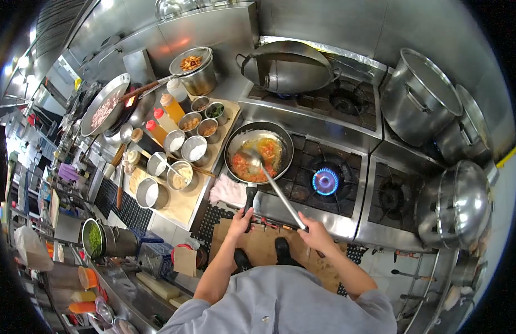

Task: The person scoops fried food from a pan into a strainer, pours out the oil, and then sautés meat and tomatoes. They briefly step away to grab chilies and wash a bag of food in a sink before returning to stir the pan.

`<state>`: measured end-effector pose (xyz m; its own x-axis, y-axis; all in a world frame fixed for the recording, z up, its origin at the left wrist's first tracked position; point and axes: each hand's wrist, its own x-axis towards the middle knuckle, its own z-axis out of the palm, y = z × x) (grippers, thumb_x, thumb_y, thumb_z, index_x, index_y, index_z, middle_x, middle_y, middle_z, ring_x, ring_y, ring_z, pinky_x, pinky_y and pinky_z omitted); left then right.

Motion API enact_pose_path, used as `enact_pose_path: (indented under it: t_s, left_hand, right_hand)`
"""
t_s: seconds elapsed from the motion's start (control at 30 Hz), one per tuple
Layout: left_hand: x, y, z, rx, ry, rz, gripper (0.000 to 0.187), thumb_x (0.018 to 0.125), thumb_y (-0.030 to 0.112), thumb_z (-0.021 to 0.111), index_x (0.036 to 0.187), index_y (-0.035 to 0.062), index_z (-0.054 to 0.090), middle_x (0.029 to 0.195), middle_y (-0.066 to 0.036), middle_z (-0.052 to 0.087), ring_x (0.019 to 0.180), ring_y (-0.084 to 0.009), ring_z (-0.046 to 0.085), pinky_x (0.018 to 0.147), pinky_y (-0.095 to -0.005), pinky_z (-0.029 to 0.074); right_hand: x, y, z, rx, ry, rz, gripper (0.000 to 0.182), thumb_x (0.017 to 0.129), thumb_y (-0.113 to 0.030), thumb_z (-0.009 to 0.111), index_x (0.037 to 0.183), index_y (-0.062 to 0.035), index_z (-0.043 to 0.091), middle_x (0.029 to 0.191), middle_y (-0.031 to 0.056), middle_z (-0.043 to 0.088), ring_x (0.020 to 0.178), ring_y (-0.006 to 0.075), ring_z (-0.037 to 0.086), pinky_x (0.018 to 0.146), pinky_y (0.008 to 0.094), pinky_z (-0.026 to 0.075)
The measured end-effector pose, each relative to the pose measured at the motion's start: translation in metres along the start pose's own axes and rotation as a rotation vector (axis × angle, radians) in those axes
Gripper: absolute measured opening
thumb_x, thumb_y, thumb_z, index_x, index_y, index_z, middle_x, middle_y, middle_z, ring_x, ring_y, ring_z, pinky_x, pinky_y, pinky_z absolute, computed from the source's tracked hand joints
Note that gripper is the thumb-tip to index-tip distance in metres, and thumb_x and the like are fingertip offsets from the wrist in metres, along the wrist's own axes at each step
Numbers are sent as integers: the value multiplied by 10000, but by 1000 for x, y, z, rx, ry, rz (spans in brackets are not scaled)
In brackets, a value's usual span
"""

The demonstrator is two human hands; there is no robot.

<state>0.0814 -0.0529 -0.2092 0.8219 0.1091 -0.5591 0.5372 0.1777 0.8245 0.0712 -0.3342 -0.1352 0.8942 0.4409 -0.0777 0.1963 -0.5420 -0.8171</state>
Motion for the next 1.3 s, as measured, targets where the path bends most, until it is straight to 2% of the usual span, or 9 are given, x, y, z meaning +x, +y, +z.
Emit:
enact_pose_path:
  t_s: [0.07,0.33,0.53,0.6,0.67,0.8,1.13,1.2,1.3]
  left_hand:
    - [3,-4,-3,-20,-2,11,323,917,365,577,1027,64,538,710,-27,568,433,-120,534,381,-252,418]
    - [-18,-15,-15,-98,-87,-150,450,942,475,478,1170,88,504,965,-61,637,689,-175,639,614,-298,526]
    - [-59,-56,-84,-151,-80,-121,603,915,544,480,1256,48,468,1031,-51,625,788,-151,630,677,-286,514]
    - [-75,-76,-121,71,-84,-121,594,902,527,520,1251,47,528,1044,-61,621,741,-145,630,634,-286,522]
    - [-89,-108,-167,67,-22,-107,546,905,475,546,1206,19,562,1020,-75,641,723,-140,627,636,-285,521]
    - [-133,-147,-272,-48,262,-198,461,902,381,580,1173,9,583,1010,-117,665,706,-151,641,647,-287,522]
    - [-272,-184,-512,423,1460,-133,318,880,210,561,1139,25,570,1063,-171,614,1007,-314,572,868,-402,440]
    - [-296,-183,-541,648,1683,-141,331,800,140,607,1112,36,572,1113,-171,558,1041,-352,505,900,-435,408]
    - [-310,-177,-558,628,1844,-272,344,797,108,611,1126,40,537,1122,-159,522,1047,-353,488,870,-444,417]
  right_hand:
    - [18,-9,0,308,-51,404,572,838,-82,622,1372,-40,422,824,104,594,609,112,545,512,280,446]
    - [66,31,31,1210,-82,321,470,926,-77,508,1370,-29,361,800,40,498,550,88,450,435,223,396]
    - [85,-9,15,737,-27,492,365,924,-148,542,1251,2,483,918,95,656,611,147,598,551,270,491]
    - [95,-20,3,-177,-35,333,375,895,-144,585,1222,26,509,1008,113,649,744,176,620,680,304,502]
    - [104,-44,-6,-188,245,44,478,873,-94,602,1312,28,458,1187,131,573,987,167,549,859,293,448]
    - [129,-214,51,217,424,-285,462,914,0,479,1363,53,385,1105,117,571,830,135,554,751,276,483]
    - [181,-351,399,376,-860,-75,360,872,-40,611,1220,32,555,935,69,617,799,108,607,683,240,505]
    - [207,-376,445,37,-701,-623,310,843,-80,639,1136,13,599,901,113,622,744,207,627,679,296,496]
    - [265,-406,518,-83,-601,-805,242,821,-95,617,1041,5,628,987,173,621,879,353,608,762,388,490]
